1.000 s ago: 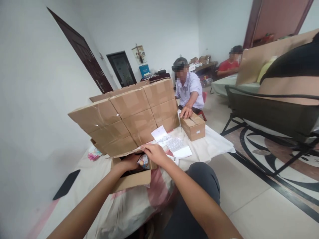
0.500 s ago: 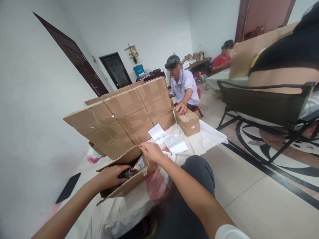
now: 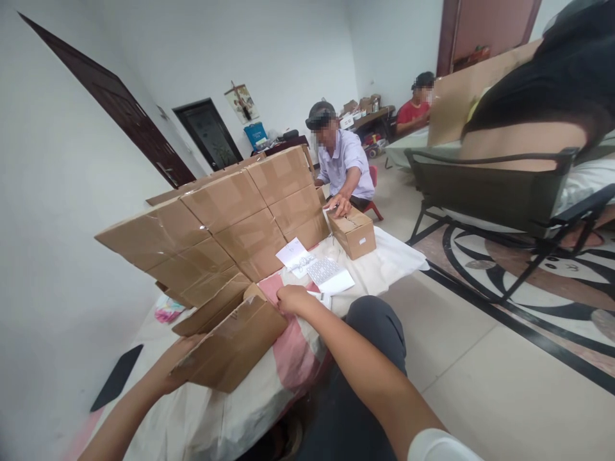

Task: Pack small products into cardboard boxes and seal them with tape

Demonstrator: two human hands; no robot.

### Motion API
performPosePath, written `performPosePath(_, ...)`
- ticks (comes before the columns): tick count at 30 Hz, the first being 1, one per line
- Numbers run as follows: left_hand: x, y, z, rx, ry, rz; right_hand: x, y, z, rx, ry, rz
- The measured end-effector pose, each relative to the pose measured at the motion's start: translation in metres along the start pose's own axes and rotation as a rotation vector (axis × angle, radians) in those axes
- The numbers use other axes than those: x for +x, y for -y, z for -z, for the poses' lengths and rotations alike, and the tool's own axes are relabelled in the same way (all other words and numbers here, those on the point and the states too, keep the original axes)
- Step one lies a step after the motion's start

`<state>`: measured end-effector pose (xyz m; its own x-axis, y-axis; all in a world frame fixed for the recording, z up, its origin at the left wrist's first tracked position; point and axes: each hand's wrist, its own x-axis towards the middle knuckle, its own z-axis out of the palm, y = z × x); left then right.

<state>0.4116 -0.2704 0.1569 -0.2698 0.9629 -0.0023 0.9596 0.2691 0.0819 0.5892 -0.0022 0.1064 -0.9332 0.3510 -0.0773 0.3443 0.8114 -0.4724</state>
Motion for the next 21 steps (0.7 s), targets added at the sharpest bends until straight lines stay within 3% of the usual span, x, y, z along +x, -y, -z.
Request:
performPosePath(3,0.000,0.003,-0.004,-0.017,0.100,-0.031,-0.002,0.001,0.002,-0.015,0.053,0.013)
performPosePath(8,-0.006,0.013,-0.016,-0.027,0.095,0.018,-0.005,0.004,0.005,-0.039,0.073,0.042)
performPosePath(15,-0.012,0.024,-0.035,-0.106,-0.021,0.053,-0.005,0.008,0.003,-0.075,0.092,0.074)
performPosePath(21,-0.014,0.023,-0.033,-0.192,-0.134,0.020,-0.006,0.006,0.005,-0.076,0.111,0.089)
